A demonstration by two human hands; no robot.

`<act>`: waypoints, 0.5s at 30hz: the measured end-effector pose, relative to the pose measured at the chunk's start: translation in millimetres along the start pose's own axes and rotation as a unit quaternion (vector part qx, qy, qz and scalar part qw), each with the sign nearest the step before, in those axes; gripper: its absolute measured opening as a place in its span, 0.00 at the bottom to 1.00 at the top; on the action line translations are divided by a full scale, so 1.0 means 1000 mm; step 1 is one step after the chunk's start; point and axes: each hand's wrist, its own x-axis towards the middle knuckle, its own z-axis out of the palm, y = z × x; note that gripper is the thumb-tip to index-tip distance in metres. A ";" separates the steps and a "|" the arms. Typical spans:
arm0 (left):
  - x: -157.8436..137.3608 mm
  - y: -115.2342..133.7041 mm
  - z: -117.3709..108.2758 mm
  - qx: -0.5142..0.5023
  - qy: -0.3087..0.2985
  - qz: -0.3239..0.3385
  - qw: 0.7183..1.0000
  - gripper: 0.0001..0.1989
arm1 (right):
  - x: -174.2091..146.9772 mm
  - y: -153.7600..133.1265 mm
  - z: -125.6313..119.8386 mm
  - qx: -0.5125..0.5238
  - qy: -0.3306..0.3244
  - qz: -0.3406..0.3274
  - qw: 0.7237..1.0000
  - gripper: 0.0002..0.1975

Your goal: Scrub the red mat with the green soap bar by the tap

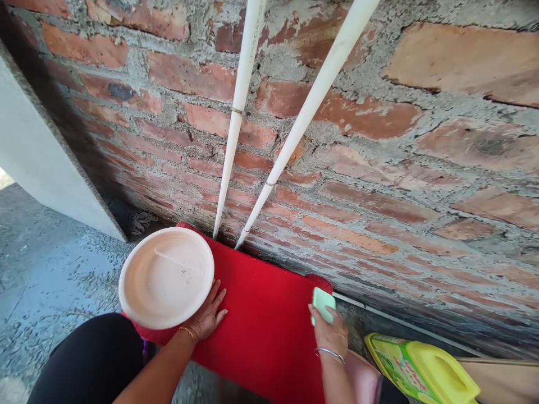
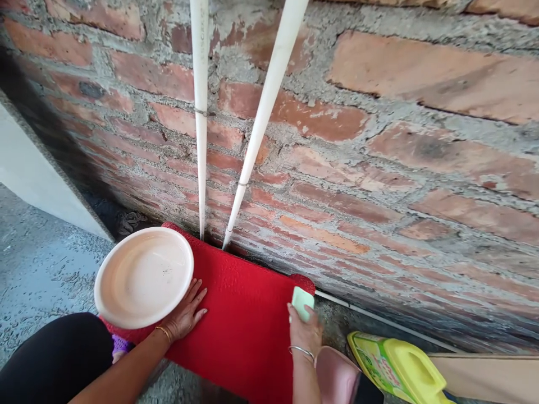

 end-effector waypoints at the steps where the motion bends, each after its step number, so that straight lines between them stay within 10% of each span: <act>1: 0.000 0.000 0.000 0.001 0.000 -0.001 1.000 0.27 | -0.012 -0.015 0.007 0.032 -0.009 -0.019 0.999 0.27; 9: 0.001 -0.003 0.000 -0.007 -0.003 0.007 1.000 0.27 | -0.106 -0.160 0.056 0.069 -0.142 -0.323 0.933 0.17; 15: 0.002 -0.001 -0.006 -0.007 -0.008 0.008 1.000 0.26 | -0.083 -0.134 0.040 -0.001 -0.145 -0.306 0.941 0.18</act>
